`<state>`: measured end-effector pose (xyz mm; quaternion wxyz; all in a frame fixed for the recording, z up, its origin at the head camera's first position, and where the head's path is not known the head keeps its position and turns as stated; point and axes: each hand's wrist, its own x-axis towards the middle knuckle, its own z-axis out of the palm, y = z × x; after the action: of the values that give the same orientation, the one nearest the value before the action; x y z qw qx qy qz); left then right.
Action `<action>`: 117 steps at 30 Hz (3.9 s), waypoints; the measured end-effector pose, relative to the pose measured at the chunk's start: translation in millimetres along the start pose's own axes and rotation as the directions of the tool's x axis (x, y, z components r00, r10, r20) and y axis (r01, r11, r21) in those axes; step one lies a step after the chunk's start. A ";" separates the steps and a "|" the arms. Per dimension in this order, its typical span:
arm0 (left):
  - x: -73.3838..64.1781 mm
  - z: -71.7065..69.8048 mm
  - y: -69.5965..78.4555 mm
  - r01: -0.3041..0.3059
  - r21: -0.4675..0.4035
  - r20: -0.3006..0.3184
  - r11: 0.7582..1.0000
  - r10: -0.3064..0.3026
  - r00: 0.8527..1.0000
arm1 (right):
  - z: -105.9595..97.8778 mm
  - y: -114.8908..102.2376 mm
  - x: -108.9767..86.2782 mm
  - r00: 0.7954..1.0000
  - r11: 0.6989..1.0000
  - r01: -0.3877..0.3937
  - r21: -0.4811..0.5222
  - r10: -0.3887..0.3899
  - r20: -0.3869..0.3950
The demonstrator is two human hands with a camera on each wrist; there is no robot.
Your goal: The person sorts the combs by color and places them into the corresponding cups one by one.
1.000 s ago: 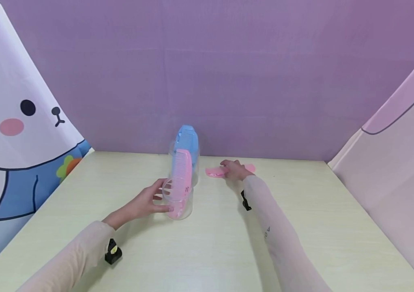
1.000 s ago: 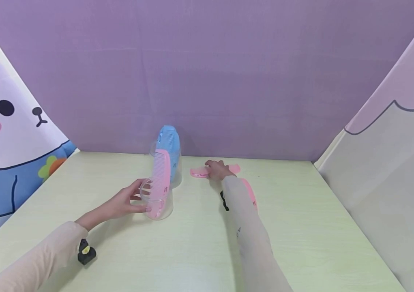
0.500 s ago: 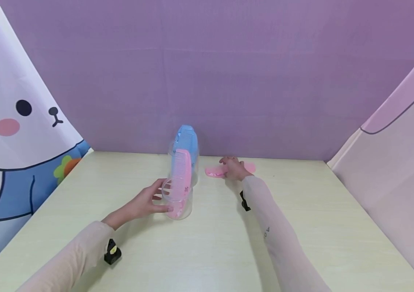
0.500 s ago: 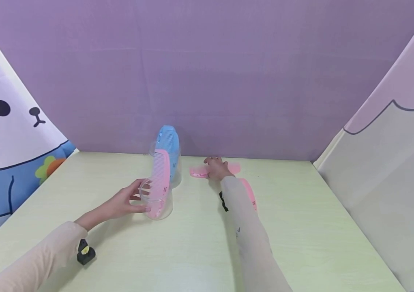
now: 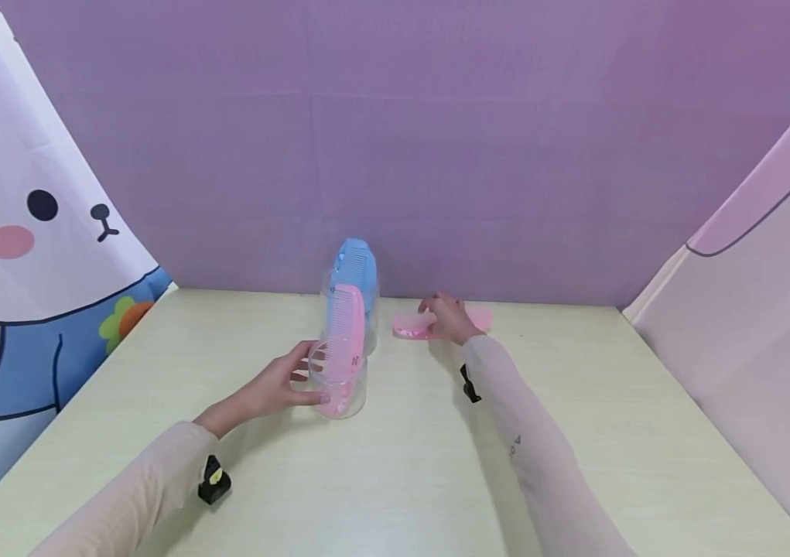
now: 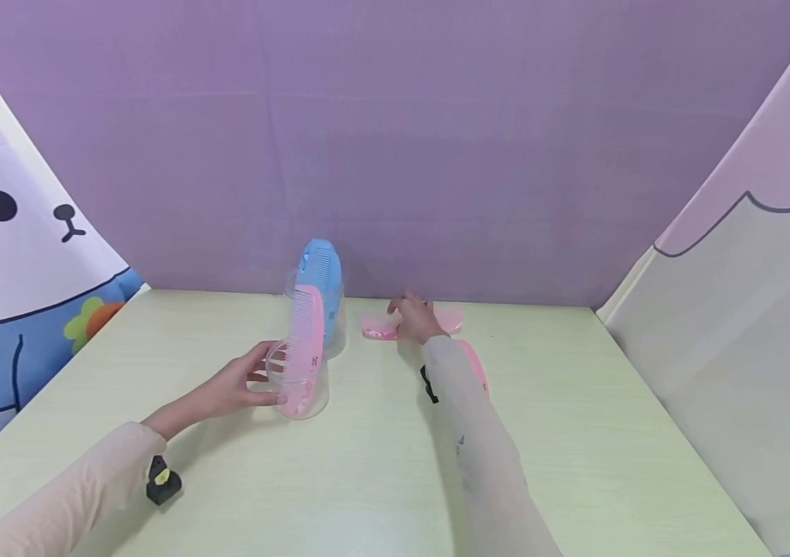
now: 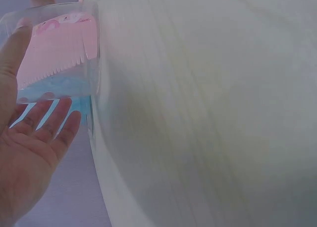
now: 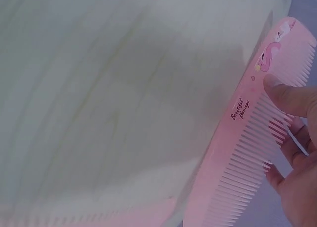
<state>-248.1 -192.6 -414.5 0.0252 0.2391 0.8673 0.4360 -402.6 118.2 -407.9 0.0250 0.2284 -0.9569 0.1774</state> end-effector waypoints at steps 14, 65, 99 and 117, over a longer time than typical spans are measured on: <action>0.3 -0.1 -1.8 0.013 -0.004 0.011 1.000 -0.013 1.000 | -11.9 1.4 -5.0 0.992 0.990 0.126 0.069 -0.126 -0.009; -0.7 0.4 1.4 -0.016 -0.006 0.006 1.000 0.016 1.000 | -52.9 -39.0 -32.8 0.965 0.737 0.085 0.671 0.106 -0.239; 0.2 4.7 2.4 -0.011 0.014 0.001 1.000 0.011 1.000 | -90.3 -118.0 -53.9 0.931 0.265 0.295 0.918 0.135 -0.339; -0.9 1.8 0.7 -0.053 0.006 0.001 0.999 0.053 0.999 | -55.3 -146.5 -52.2 0.946 0.264 0.254 0.931 0.132 -0.296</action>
<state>-246.5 -191.3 -415.3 0.0133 0.2625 0.8619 0.4336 -292.4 37.9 -314.8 0.0409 0.2021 -0.6248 0.7531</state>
